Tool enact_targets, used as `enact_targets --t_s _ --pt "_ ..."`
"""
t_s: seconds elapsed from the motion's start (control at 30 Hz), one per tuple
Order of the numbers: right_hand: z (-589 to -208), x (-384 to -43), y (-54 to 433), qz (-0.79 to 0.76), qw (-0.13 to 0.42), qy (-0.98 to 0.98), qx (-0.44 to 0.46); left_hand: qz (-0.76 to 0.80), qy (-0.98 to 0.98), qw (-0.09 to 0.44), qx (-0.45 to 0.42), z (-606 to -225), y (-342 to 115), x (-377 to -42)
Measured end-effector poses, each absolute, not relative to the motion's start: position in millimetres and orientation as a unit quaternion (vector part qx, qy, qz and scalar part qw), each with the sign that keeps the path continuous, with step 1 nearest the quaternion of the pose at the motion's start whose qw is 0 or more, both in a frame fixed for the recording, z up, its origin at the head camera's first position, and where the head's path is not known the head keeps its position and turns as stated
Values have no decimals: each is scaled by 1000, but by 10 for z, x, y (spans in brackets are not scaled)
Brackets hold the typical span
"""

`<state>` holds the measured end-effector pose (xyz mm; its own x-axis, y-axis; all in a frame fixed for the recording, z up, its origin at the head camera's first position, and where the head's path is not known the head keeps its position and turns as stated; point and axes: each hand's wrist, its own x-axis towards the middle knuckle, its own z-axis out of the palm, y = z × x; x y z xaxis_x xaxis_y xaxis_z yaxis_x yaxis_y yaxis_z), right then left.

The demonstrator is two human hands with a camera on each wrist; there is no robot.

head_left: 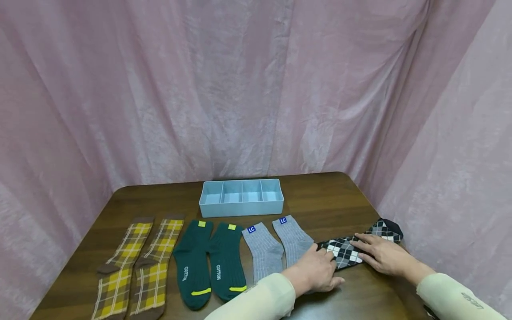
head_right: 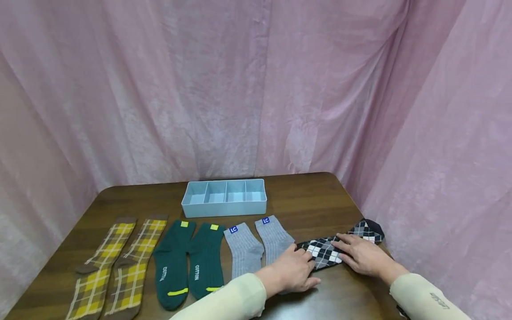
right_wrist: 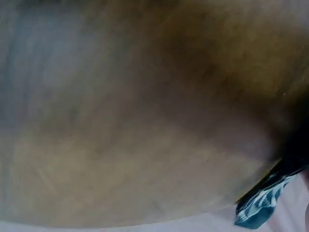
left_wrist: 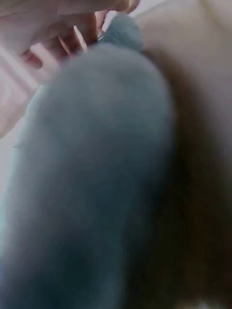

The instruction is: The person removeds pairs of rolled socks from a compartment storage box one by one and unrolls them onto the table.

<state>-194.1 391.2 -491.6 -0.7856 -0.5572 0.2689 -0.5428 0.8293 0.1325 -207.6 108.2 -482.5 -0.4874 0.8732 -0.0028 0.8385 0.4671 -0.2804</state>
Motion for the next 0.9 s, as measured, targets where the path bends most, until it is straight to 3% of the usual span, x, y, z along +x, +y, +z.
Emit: enact_targets --t_s 0.27,0.43,0.67,0.9 --pt "-4974 -1738 3615 -26 110 -985 131 125 -884 26 -450 -4908 1107 -2123" --pt "-4828 -1755 3549 57 60 -982 173 114 -898 3 -426 -4951 1089 -2240" --pt "-4937 -1721 3756 18 78 -950 302 106 -893 7 -438 -4916 1119 -2288" --pt "-5011 -1757 3383 44 26 -986 156 107 -894 11 -436 -4884 1073 -2326"
